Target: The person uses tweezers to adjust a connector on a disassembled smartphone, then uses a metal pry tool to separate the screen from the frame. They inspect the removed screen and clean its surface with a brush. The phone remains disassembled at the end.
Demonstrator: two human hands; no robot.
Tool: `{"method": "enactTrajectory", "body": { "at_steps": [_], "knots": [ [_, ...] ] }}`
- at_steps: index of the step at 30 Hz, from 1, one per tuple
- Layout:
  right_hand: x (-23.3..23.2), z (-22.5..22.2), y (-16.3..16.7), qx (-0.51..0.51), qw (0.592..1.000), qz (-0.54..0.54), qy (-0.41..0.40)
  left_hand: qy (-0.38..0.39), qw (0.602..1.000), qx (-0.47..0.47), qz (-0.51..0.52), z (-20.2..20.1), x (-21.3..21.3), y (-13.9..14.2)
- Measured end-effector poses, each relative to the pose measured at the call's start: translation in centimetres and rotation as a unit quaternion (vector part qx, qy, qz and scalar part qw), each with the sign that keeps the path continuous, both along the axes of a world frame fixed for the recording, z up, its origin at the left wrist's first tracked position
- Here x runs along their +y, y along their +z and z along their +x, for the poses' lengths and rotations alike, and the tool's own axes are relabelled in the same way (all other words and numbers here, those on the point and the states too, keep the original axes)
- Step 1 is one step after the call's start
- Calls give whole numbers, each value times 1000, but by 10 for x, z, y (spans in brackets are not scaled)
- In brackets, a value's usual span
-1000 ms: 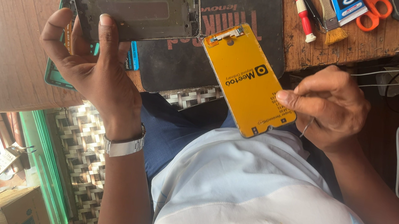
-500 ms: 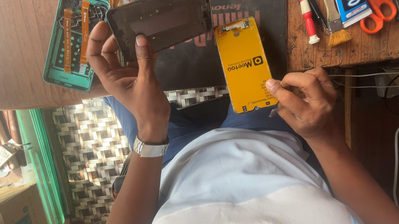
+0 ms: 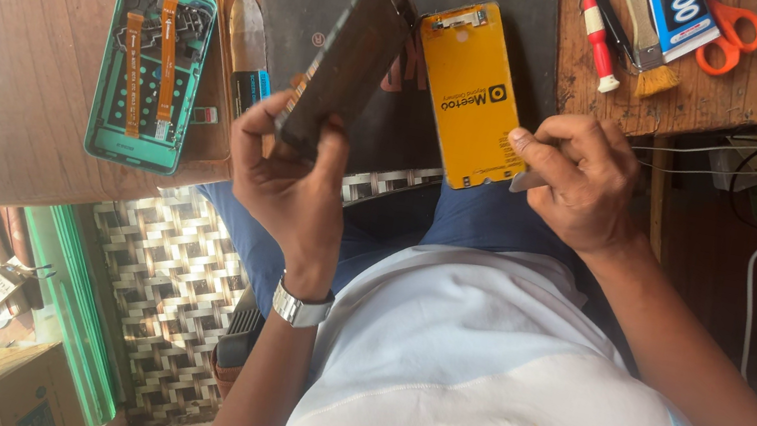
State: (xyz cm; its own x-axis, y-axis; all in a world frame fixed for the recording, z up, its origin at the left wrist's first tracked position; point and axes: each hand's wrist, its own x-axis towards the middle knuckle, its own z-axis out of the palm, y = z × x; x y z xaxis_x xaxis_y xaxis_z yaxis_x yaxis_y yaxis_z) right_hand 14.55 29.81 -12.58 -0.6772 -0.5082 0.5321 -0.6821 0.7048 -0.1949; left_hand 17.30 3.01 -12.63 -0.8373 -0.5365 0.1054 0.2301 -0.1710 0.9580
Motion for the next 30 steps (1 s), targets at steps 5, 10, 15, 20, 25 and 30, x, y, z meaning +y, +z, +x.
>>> {"method": "enactTrajectory", "body": {
  "at_steps": [5, 10, 15, 20, 25, 30],
  "knots": [
    [-10, -2, 12, -53, 999, -12, -2, -25, 992, -8, -122, 5, 4, 9],
    [-17, -3, 26, -132, 990, -51, -16, -25, 964, -20, -265, 2, 11, 16],
    [-23, -3, 37, -165, 985, -41, -11, -24, 941, -4, -336, -5, 16, 13],
    [-31, -10, 48, -188, 979, -79, 14, -29, 944, -13, -329, -10, 17, 12],
    [-41, -52, 47, -148, 983, -106, -5, -19, 965, -3, -262, -11, 23, 16],
    [-64, -100, 27, -109, 988, -110, 29, -18, 969, 7, -246, -12, 26, 14]
  ]
}}
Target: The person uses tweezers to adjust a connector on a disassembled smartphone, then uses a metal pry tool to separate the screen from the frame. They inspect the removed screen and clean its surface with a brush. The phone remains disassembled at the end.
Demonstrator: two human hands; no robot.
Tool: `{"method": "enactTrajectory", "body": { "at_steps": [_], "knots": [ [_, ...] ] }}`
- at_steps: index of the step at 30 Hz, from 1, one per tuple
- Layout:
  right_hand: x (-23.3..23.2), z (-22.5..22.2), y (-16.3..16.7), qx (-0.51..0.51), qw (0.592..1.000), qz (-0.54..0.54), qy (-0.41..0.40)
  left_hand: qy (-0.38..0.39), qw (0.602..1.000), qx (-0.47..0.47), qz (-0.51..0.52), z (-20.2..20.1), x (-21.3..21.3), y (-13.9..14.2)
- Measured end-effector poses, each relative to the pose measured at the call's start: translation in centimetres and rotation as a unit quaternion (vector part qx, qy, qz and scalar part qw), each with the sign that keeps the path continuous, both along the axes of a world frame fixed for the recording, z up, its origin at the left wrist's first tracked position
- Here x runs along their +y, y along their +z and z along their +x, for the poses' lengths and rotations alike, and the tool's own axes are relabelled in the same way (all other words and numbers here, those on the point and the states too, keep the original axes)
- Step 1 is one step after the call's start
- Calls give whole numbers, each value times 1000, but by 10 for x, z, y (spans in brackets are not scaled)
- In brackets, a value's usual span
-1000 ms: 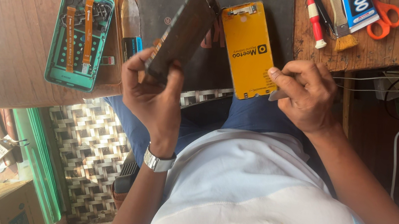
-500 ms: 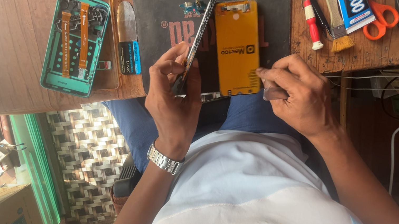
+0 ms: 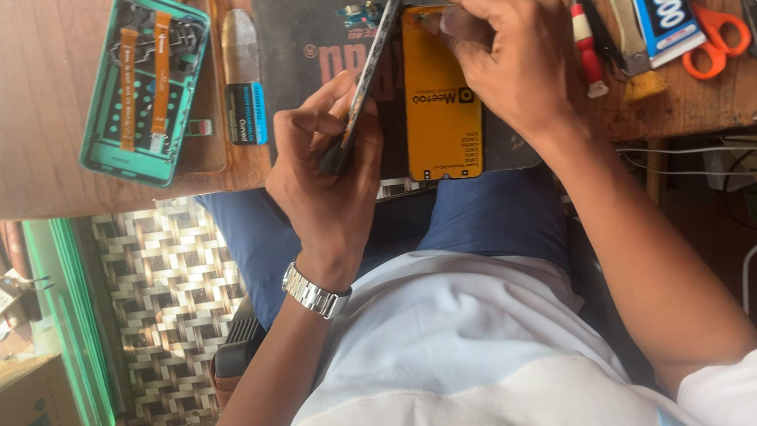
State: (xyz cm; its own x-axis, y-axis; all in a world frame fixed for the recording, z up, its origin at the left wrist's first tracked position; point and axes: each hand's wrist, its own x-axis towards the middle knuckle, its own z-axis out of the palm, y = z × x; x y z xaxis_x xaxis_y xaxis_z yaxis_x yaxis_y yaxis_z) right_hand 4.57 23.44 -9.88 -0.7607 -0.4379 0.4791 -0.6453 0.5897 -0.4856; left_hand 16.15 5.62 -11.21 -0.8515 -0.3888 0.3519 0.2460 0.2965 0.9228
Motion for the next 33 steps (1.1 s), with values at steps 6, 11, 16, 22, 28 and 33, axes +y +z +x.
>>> {"method": "enactTrajectory", "body": {
  "at_steps": [6, 11, 16, 22, 28, 33],
  "knots": [
    [-13, -10, -5, -38, 999, 30, 8, 30, 995, -86, 31, -5, -6, -6],
    [-16, -8, 2, -20, 999, 45, -3, 26, 998, -40, 39, -4, -9, -10],
    [-20, -5, 7, -15, 998, 62, -7, 44, 998, -38, 33, -4, -10, -16],
    [-22, -5, 11, -6, 997, 71, -8, 51, 998, -18, 24, -3, -9, -18],
    [-22, -6, 8, 0, 997, 74, -10, 75, 997, -24, 5, -5, -8, -20],
    [-20, -6, 5, -2, 997, 76, -11, 82, 995, -47, 13, -5, -8, -24]
  ]
}}
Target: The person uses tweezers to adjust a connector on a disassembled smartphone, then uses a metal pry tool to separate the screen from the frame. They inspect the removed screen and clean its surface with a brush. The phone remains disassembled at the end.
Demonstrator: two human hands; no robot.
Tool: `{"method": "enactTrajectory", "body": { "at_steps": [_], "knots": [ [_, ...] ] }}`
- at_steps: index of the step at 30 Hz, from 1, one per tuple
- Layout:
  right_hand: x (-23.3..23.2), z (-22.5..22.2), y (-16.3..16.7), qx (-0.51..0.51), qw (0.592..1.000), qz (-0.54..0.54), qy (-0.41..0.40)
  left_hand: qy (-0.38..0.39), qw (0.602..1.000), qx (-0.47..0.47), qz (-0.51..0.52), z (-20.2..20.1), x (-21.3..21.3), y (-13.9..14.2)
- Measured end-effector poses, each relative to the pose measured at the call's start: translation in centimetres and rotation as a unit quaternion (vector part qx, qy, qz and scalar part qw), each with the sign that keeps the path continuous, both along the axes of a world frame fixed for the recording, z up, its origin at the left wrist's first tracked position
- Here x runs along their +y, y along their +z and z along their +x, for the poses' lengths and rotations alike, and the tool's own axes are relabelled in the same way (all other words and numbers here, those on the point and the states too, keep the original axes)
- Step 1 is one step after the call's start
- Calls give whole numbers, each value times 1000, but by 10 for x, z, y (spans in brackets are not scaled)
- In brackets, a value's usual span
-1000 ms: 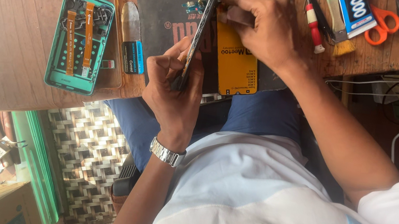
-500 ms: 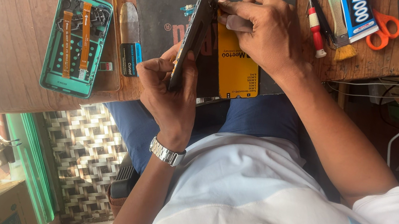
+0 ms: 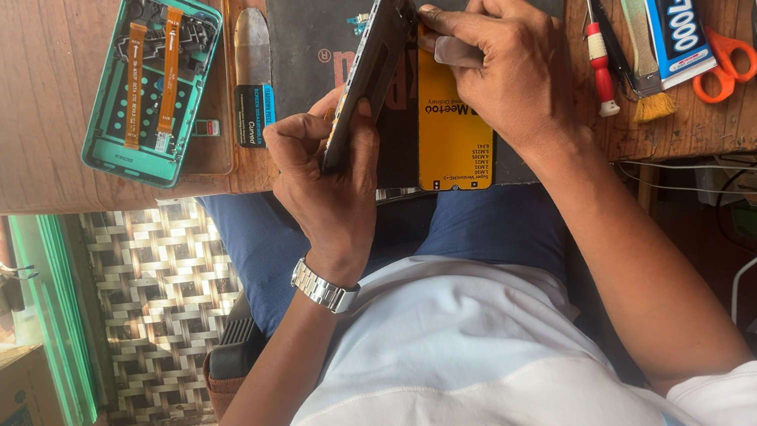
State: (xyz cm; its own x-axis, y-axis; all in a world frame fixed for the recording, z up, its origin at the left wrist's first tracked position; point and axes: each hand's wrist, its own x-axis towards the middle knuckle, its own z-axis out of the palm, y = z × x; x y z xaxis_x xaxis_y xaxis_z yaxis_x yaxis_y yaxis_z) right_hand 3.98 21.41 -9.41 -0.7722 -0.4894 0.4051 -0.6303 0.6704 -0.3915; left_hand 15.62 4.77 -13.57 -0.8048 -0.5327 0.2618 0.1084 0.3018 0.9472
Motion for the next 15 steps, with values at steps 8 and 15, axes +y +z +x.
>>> {"method": "enactTrajectory", "body": {
  "at_steps": [8, 15],
  "knots": [
    [1, 0, -3, 6, 1000, 8, 0, 4, 1000, 15, -15, 0, 0, -5],
    [-2, 0, 3, -1, 999, 33, -8, 8, 999, 22, -23, 0, 1, -8]
  ]
}}
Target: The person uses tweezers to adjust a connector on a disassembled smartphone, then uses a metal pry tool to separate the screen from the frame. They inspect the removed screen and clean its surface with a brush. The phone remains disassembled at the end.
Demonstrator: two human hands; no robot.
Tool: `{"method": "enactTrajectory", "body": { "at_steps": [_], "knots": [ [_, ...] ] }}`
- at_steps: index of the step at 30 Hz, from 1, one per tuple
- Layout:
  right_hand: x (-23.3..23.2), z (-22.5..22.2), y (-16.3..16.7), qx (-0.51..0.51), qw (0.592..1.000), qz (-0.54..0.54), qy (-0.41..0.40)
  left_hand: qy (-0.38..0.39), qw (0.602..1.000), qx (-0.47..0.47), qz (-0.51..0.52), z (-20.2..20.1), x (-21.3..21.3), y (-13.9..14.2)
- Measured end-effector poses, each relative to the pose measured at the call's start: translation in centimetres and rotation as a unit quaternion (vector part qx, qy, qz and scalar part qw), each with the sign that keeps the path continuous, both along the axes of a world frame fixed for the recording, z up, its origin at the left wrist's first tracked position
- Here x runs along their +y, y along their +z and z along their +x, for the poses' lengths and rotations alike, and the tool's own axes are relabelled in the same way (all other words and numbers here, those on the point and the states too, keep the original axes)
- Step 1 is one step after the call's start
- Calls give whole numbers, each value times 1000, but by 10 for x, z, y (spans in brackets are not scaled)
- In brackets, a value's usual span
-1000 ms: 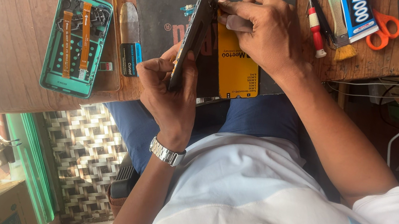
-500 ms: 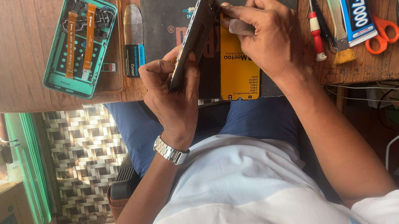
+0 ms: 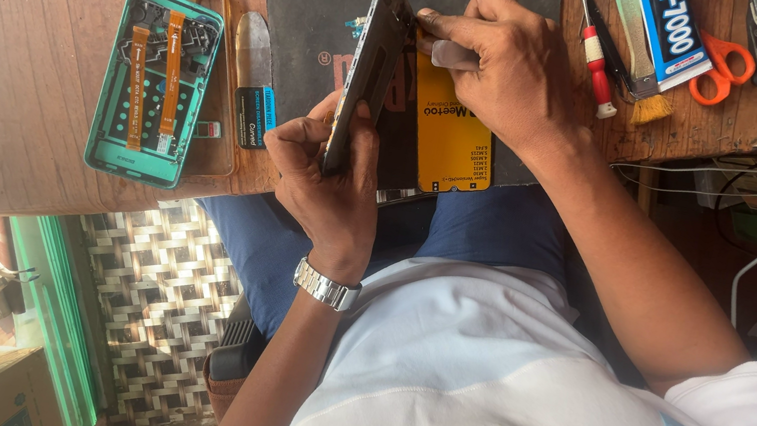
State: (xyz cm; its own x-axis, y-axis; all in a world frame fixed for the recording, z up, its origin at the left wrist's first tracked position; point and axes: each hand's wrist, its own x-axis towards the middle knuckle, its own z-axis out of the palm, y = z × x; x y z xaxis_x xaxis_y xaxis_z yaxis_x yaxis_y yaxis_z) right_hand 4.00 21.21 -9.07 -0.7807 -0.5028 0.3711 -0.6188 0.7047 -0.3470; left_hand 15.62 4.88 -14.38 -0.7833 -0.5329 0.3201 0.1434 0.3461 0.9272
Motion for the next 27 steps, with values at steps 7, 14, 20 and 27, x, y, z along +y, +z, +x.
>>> {"method": "enactTrajectory", "body": {
  "at_steps": [7, 14, 20, 27],
  "knots": [
    [1, 3, 9, 4, 998, 66, -3, 0, 1000, 10, -20, 2, 1, 1],
    [0, 4, 7, -6, 995, 95, -13, 15, 999, -5, -30, 2, 1, 0],
    [-1, 4, 5, -1, 996, 84, -2, 12, 1000, 11, -22, 2, -1, 1],
    [2, 5, 14, 1, 995, 95, 0, 9, 998, -29, 46, 5, -12, 10]
  ]
}}
